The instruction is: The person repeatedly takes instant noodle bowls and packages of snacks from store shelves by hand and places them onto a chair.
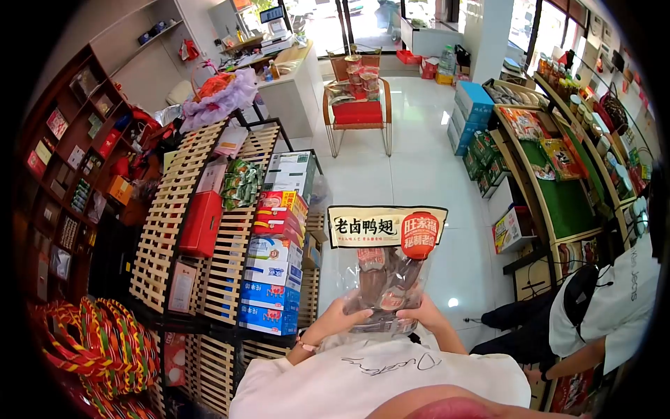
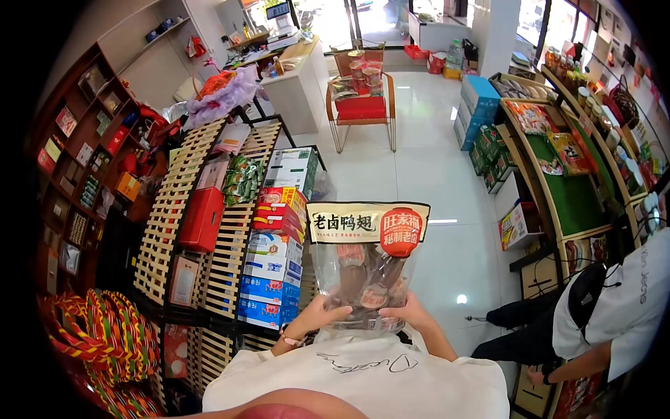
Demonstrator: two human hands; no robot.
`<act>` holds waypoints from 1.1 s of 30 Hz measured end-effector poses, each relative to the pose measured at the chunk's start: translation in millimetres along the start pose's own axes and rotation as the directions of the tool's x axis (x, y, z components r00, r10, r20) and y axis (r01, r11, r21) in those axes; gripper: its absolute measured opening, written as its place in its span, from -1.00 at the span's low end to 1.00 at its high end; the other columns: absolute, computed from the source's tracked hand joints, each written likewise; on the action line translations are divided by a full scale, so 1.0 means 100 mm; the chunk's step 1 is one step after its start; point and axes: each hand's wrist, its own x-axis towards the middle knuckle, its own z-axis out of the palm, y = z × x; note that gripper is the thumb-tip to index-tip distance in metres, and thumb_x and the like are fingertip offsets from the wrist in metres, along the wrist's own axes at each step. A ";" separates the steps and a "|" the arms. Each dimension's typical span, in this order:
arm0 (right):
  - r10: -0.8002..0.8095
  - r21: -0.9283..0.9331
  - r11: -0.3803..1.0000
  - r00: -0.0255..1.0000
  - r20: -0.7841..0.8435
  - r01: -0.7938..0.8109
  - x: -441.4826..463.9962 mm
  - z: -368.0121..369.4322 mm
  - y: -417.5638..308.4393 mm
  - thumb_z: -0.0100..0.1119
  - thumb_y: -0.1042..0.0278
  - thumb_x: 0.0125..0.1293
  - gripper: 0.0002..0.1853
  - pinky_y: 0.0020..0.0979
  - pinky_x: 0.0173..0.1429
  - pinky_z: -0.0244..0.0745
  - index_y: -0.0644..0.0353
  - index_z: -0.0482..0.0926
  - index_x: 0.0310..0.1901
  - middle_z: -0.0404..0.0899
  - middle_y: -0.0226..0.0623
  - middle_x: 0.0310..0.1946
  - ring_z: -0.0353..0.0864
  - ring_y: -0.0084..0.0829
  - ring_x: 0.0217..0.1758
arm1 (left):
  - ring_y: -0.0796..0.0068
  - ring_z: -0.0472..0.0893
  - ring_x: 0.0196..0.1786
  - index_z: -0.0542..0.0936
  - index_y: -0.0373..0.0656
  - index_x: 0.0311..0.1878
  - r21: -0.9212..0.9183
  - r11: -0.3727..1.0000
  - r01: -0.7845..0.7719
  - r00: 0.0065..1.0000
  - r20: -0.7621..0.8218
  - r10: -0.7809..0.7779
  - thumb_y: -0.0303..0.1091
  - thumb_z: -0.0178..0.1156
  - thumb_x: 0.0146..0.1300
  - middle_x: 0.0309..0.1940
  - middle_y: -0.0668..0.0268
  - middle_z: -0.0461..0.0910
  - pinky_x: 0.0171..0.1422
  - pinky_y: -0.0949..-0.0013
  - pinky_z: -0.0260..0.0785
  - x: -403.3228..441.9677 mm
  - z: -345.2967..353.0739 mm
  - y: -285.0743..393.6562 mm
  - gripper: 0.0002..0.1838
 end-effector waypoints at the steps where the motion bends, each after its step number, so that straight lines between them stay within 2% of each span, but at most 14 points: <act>1: 0.026 -0.004 1.000 1.000 0.010 -0.026 0.07 -0.06 -0.04 0.36 0.55 -0.16 -0.24 -0.41 0.08 0.35 0.27 0.19 0.13 0.39 -0.30 -0.02 0.39 -0.48 0.02 | 0.62 0.43 -0.18 0.32 -0.31 0.09 0.063 0.998 -0.022 0.999 0.026 0.020 -0.34 0.21 0.10 -0.15 0.29 0.48 -0.14 0.52 0.33 0.13 -0.04 -0.01 -0.49; 3: -0.035 0.001 0.999 0.999 0.019 0.035 0.26 -0.15 -0.14 0.35 0.56 -0.16 -0.26 -0.41 0.10 0.32 0.27 0.21 0.13 0.38 -0.31 -0.01 0.38 -0.48 0.03 | 0.59 0.42 -0.14 0.31 -0.31 0.09 0.185 0.979 -0.079 0.994 0.086 0.064 -0.33 0.23 0.08 -0.11 0.28 0.46 -0.08 0.49 0.31 0.46 -0.16 -0.05 -0.47; 6: -0.133 -0.008 0.991 0.991 0.014 0.133 0.62 -0.28 -0.45 0.33 0.59 -0.14 -0.23 -0.41 0.11 0.31 0.26 0.17 0.16 0.36 -0.32 0.01 0.37 -0.50 0.05 | 0.56 0.42 -0.12 0.30 -0.31 0.10 0.047 0.999 -0.013 0.990 0.139 0.007 -0.34 0.25 0.05 -0.10 0.26 0.45 -0.01 0.45 0.30 0.98 -0.33 0.02 -0.45; 8: -0.189 -0.020 0.982 0.982 0.023 0.190 0.89 -0.32 -0.66 0.32 0.59 -0.14 -0.21 -0.41 0.12 0.31 0.24 0.14 0.18 0.36 -0.31 0.02 0.38 -0.49 0.04 | 0.53 0.43 -0.09 0.28 -0.31 0.11 0.075 0.995 0.058 0.983 0.169 -0.070 -0.29 0.26 0.05 -0.08 0.26 0.45 0.03 0.44 0.29 1.30 -0.52 0.04 -0.41; 10: -0.144 -0.060 0.988 0.989 0.014 0.145 1.23 -0.33 -0.97 0.31 0.60 -0.13 -0.16 -0.42 0.12 0.31 0.23 0.07 0.22 0.35 -0.29 0.04 0.37 -0.48 0.06 | 0.49 0.45 -0.08 0.25 -0.30 0.14 0.102 0.988 0.114 0.978 0.164 -0.130 -0.23 0.26 0.04 -0.05 0.26 0.46 0.06 0.40 0.29 1.65 -0.75 0.13 -0.36; 11: -0.127 -0.072 0.989 0.992 -0.003 0.126 1.37 -0.30 -1.14 0.31 0.61 -0.13 -0.16 -0.42 0.12 0.31 0.23 0.06 0.22 0.35 -0.29 0.04 0.37 -0.48 0.06 | 0.57 0.47 -0.17 0.25 -0.27 0.14 0.155 0.987 0.043 0.988 0.138 -0.064 -0.22 0.24 0.07 -0.11 0.29 0.47 -0.08 0.47 0.35 1.83 -0.90 0.00 -0.38; 14: -0.134 -0.112 0.985 0.990 -0.047 0.129 1.76 -0.27 -1.44 0.31 0.62 -0.13 -0.13 -0.43 0.09 0.34 0.24 0.03 0.24 0.34 -0.27 0.05 0.38 -0.47 0.04 | 0.62 0.46 -0.24 0.29 -0.24 0.11 -0.021 0.993 0.116 0.983 0.144 -0.112 -0.24 0.23 0.09 -0.17 0.31 0.48 -0.21 0.54 0.36 2.25 -1.19 0.26 -0.44; 15: -0.141 -0.120 0.984 0.989 -0.050 0.134 1.92 -0.28 -1.55 0.31 0.62 -0.13 -0.13 -0.43 0.08 0.34 0.24 0.03 0.24 0.34 -0.26 0.05 0.39 -0.47 0.04 | 0.66 0.46 -0.28 0.32 -0.23 0.07 -0.005 0.991 0.131 0.986 0.103 -0.130 -0.27 0.21 0.11 -0.22 0.34 0.49 -0.30 0.59 0.34 2.38 -1.29 0.28 -0.51; 18: -0.135 -0.141 0.981 0.991 -0.018 0.131 2.42 -0.40 -1.77 0.31 0.60 -0.13 -0.13 -0.44 0.07 0.35 0.25 0.03 0.24 0.34 -0.26 0.05 0.40 -0.48 0.02 | 0.67 0.45 -0.31 0.36 -0.24 0.03 0.012 0.998 0.066 0.998 0.005 -0.066 -0.29 0.20 0.11 -0.26 0.37 0.50 -0.32 0.57 0.34 2.71 -1.52 0.31 -0.55; 22: -0.107 -0.084 0.991 0.993 -0.045 0.103 2.84 -0.43 -1.89 0.35 0.59 -0.19 -0.14 -0.42 0.15 0.25 0.25 0.11 0.22 0.35 -0.26 0.03 0.36 -0.47 0.05 | 0.73 0.41 -0.36 0.37 -0.24 0.02 -0.138 0.979 0.151 0.988 -0.001 -0.152 -0.33 0.19 0.12 -0.32 0.42 0.48 -0.36 0.61 0.30 3.06 -1.78 0.16 -0.59; 23: -0.094 -0.142 0.986 0.995 -0.042 0.088 2.95 -0.51 -1.86 0.33 0.57 -0.15 -0.20 -0.44 0.08 0.31 0.27 0.15 0.19 0.40 -0.26 -0.03 0.40 -0.49 -0.01 | 0.76 0.38 -0.40 0.37 -0.23 0.04 -0.181 0.974 0.137 0.986 -0.066 -0.151 -0.34 0.17 0.13 -0.36 0.46 0.47 -0.38 0.62 0.28 3.14 -1.77 0.18 -0.60; 26: 0.031 -0.148 0.988 0.998 -0.047 -0.038 3.20 -0.66 -1.83 0.30 0.56 -0.11 -0.25 -0.48 -0.03 0.38 0.30 0.16 0.17 0.45 -0.26 -0.10 0.45 -0.52 -0.11 | 0.76 0.36 -0.42 0.37 -0.22 0.05 -0.199 0.952 0.234 0.969 -0.037 -0.246 -0.34 0.17 0.13 -0.38 0.49 0.45 -0.40 0.63 0.26 3.29 -1.92 0.16 -0.59; 29: 0.015 -0.143 0.989 0.997 -0.079 -0.026 3.38 -0.64 -2.04 0.34 0.46 -0.10 -0.21 -0.55 -0.26 0.40 0.32 0.13 0.19 0.51 -0.34 -0.32 0.47 -0.61 -0.34 | 0.76 0.36 -0.42 0.37 -0.22 0.04 -0.192 0.945 0.263 0.959 -0.054 -0.278 -0.35 0.17 0.13 -0.38 0.48 0.45 -0.41 0.62 0.25 3.49 -2.02 0.10 -0.60; 33: 0.046 -0.136 0.989 0.997 -0.059 -0.054 3.85 -0.92 -1.95 0.34 0.43 -0.08 -0.27 -0.53 -0.20 0.43 0.32 0.20 0.15 0.51 -0.29 -0.23 0.49 -0.57 -0.27 | 0.76 0.35 -0.41 0.39 -0.22 0.01 -0.200 0.959 0.203 0.971 -0.089 -0.224 -0.33 0.17 0.14 -0.37 0.48 0.45 -0.38 0.60 0.26 3.87 -2.18 0.11 -0.62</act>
